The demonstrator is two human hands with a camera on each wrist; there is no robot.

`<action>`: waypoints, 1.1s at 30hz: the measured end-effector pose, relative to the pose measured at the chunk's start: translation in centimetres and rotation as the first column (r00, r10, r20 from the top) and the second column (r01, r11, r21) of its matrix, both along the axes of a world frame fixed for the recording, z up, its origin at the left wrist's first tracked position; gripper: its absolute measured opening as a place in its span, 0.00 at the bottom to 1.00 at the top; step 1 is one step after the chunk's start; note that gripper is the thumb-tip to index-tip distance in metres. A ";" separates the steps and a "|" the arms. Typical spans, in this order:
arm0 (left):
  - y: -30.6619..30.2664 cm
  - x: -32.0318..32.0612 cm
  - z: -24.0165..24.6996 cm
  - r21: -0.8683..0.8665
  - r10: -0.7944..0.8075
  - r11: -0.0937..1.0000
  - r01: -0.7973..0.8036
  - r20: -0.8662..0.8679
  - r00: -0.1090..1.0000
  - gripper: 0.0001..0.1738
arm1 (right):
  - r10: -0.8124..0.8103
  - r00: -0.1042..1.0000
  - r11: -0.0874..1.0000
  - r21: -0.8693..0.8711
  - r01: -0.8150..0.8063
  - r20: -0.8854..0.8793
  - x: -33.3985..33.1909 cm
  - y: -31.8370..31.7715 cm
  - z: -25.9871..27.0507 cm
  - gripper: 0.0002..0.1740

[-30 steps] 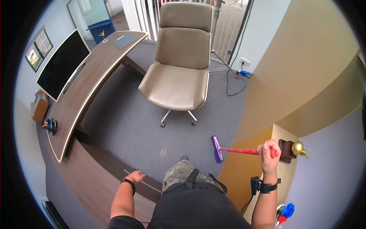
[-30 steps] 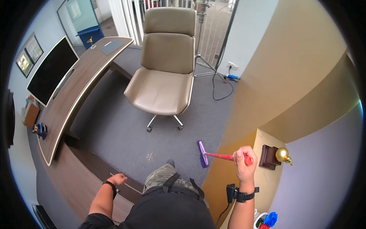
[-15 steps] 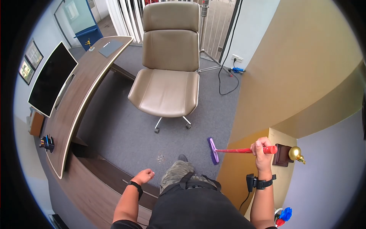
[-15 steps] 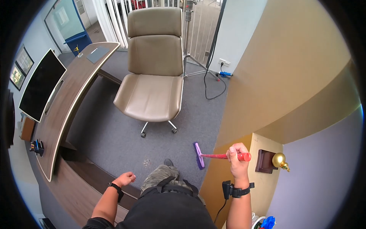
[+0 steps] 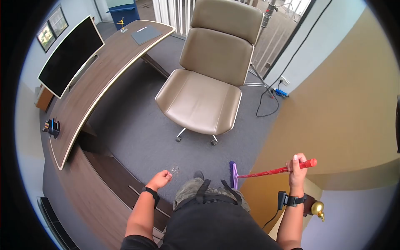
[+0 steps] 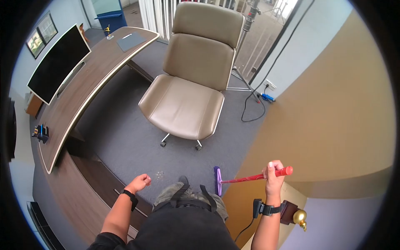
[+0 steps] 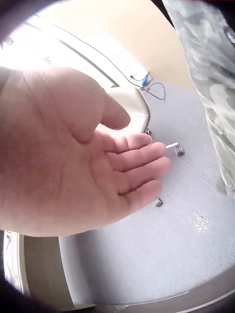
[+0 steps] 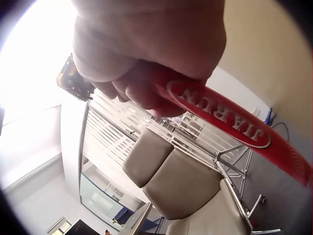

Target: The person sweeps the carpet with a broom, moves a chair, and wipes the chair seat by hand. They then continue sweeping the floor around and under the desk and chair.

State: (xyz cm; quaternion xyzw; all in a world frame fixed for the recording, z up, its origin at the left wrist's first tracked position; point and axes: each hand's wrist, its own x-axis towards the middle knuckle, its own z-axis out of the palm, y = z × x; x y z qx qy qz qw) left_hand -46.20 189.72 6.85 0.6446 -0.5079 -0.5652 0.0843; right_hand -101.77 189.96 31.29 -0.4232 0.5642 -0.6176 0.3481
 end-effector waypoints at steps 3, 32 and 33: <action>2.0 0.6 0.1 -0.025 0.127 0.991 -0.128 -0.048 0.991 0.15 | 0.060 0.998 0.995 0.080 -0.058 -0.028 -0.2 -2.5 -1.6 0.13; 41.6 -19.9 5.2 0.238 0.933 0.293 -0.926 0.142 0.332 0.13 | 0.738 0.649 0.612 0.223 -0.759 0.184 6.8 -21.4 -10.9 0.14; 42.3 -20.2 5.1 0.238 0.940 0.275 -0.932 0.138 0.313 0.13 | 0.760 0.623 0.582 0.231 -0.780 0.186 7.5 -21.1 -10.8 0.14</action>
